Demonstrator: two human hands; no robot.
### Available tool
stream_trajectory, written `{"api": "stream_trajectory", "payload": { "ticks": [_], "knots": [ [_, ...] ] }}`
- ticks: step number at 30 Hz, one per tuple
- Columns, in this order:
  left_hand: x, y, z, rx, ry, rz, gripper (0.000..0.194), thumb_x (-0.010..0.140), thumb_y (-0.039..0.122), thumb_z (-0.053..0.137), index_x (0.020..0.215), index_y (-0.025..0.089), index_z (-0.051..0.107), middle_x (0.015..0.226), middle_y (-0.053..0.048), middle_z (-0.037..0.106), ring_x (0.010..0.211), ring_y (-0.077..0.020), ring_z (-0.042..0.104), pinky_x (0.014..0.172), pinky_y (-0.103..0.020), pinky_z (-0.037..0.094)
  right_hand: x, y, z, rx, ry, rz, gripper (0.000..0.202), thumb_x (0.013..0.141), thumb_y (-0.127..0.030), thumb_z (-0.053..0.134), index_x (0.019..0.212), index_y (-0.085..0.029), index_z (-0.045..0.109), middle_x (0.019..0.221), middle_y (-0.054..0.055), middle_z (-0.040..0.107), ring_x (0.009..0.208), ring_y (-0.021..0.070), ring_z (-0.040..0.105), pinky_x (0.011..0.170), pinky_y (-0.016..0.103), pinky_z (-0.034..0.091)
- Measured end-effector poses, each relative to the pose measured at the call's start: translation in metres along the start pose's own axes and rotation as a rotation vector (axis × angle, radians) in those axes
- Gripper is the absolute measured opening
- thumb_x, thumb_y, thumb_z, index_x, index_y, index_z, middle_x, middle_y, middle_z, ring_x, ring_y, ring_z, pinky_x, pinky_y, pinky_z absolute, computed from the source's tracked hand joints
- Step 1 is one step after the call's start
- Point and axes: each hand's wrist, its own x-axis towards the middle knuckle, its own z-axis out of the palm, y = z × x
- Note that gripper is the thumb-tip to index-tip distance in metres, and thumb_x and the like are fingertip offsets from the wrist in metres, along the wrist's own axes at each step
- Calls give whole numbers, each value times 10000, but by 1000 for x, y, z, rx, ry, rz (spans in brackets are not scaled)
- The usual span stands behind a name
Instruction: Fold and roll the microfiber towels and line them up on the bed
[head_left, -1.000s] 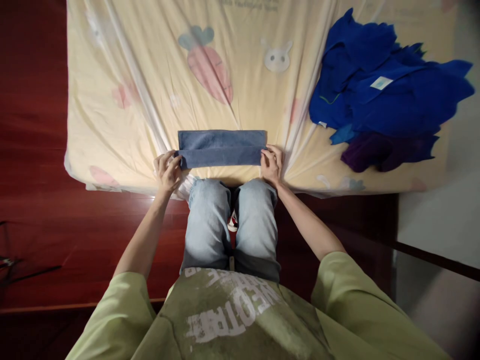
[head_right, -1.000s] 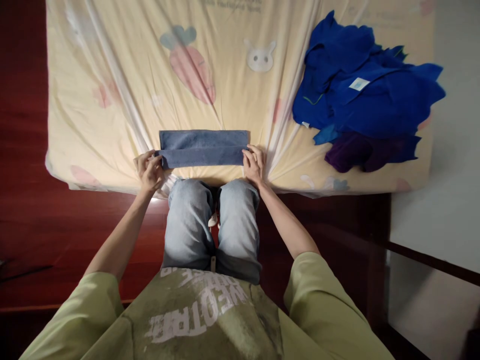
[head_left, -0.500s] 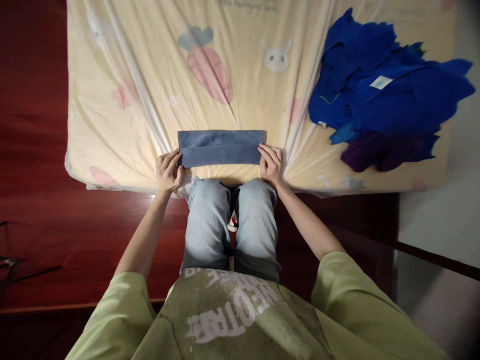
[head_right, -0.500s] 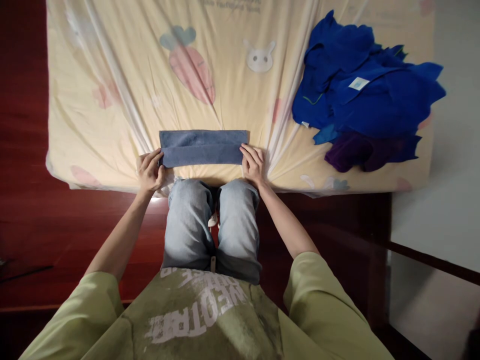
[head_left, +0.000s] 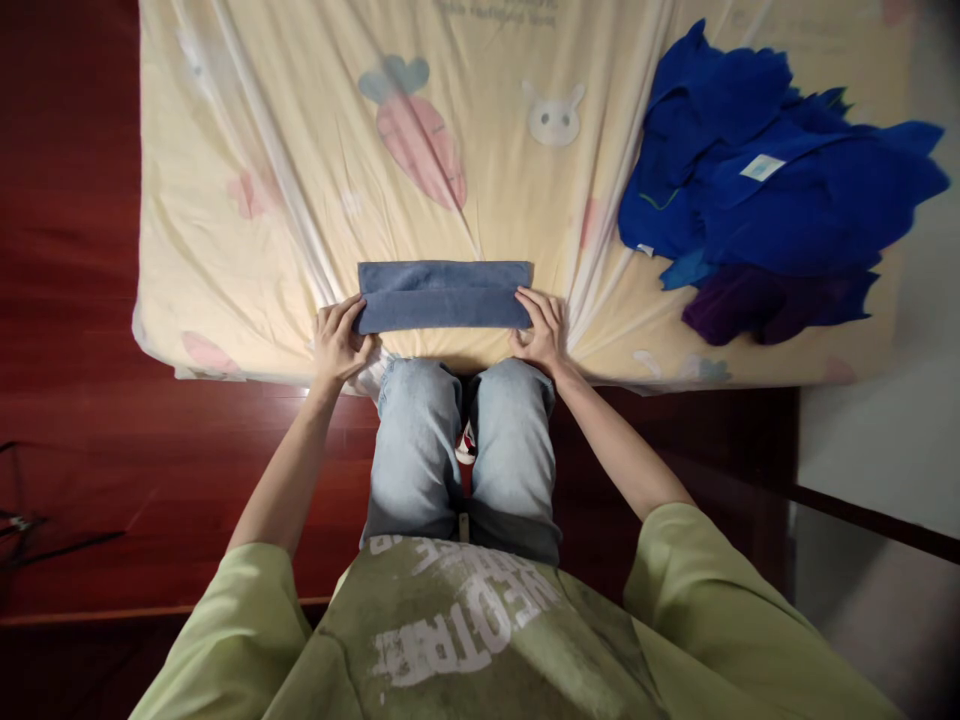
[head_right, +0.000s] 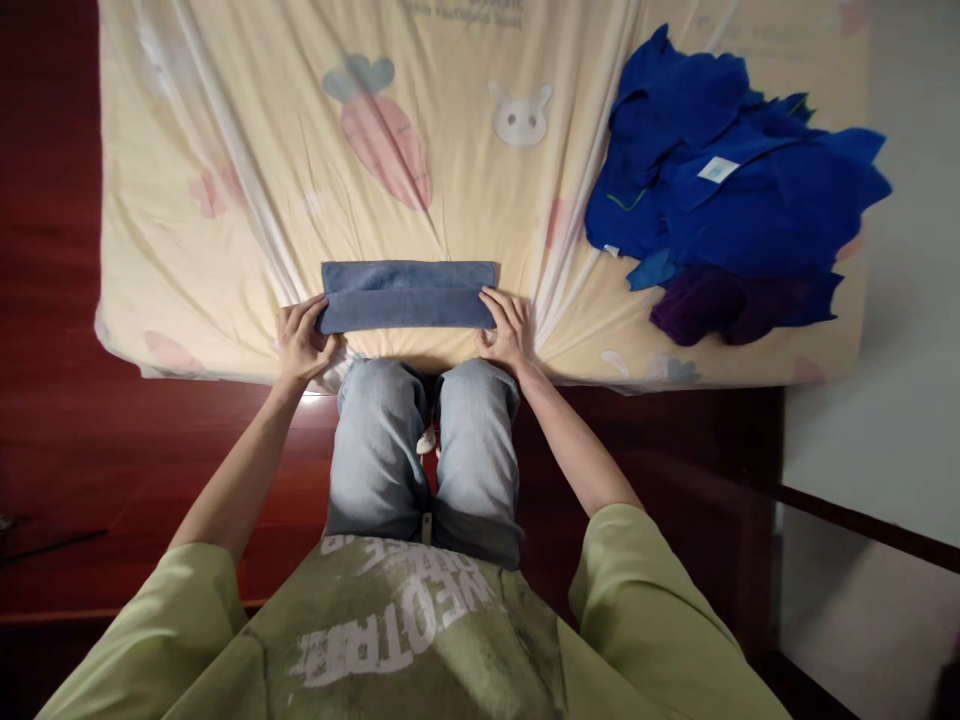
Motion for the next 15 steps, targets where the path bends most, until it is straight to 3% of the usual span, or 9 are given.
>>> {"api": "stream_trajectory", "payload": {
  "ticks": [6,15],
  "knots": [
    [0,-1,1,-58,36,-33,483,954,435,547,1399,257,607,1449,-105,629,1287,-329,555,1107,-544,426,1,3,7,29,56,10,603,891,-298,521,1479,-171,565,1472,155,611,1321,349,577,1120,546,453],
    [-1,5,-6,-100,7,-110,485,936,469,513,1348,233,614,1276,-138,673,1319,-339,525,1127,-533,429,0,2,6,165,110,89,405,1000,-357,474,1338,-220,650,1269,144,717,1219,329,648,1086,555,505]
  ]
}}
